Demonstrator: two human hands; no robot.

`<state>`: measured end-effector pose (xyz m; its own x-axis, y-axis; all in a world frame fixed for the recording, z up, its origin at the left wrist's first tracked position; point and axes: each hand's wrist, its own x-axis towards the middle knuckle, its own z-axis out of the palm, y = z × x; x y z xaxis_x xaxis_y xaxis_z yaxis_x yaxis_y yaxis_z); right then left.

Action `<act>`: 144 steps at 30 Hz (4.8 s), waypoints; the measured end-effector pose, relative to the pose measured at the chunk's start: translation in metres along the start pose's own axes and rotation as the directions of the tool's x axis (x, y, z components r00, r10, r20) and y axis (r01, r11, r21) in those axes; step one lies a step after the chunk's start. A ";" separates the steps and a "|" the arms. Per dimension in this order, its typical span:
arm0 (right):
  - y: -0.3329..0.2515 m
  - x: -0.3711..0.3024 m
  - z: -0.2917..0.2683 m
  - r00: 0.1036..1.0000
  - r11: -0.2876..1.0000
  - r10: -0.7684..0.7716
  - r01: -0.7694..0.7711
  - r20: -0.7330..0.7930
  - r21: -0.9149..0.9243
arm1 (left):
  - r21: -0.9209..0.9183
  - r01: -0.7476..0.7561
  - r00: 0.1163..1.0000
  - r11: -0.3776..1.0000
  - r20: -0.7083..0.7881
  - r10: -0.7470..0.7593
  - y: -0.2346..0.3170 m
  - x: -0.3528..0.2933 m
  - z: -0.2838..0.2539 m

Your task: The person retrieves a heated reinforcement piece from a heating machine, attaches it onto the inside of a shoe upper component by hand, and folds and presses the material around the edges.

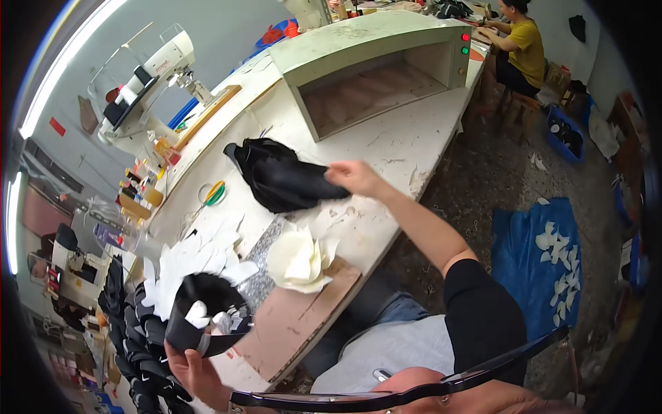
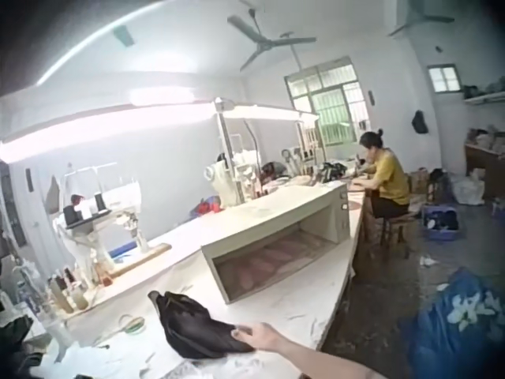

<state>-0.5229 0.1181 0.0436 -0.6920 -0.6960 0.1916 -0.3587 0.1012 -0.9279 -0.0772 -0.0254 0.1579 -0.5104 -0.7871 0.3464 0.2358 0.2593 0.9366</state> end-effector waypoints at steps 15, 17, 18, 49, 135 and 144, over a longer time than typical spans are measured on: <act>0.217 0.174 -0.228 0.967 0.354 -0.113 -0.177 -0.230 -0.918 | 0.903 0.316 0.855 0.293 -0.137 -0.500 -0.089 -0.006 0.105; 0.223 0.180 -0.239 0.971 0.322 -0.235 0.044 -0.035 -0.946 | 0.879 0.337 0.857 0.337 -0.139 -0.497 -0.095 -0.003 0.105; 0.233 0.185 -0.255 0.973 0.319 -0.231 0.048 -0.028 -0.947 | 0.868 0.345 0.855 0.358 -0.133 -0.501 -0.099 0.002 0.106; 0.135 0.255 -0.085 0.985 0.412 0.084 -0.172 -0.151 -0.895 | 0.432 0.301 0.929 0.850 -0.336 -0.158 -0.124 -0.024 0.064; -0.129 -0.153 0.200 0.813 0.741 -0.155 -0.281 0.561 0.611 | -0.206 0.366 0.924 0.908 -0.038 -0.381 -0.056 -0.078 0.033; -0.129 -0.157 0.202 0.830 0.777 -0.162 -0.227 0.534 0.587 | -0.187 0.338 0.936 0.923 -0.040 -0.351 -0.059 -0.082 0.031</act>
<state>-0.2415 0.0703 0.0684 -0.1812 -0.9737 0.1383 0.2457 -0.1810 -0.9523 -0.0749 0.0408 0.0755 -0.5269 -0.8499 -0.0063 0.1997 -0.1310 0.9711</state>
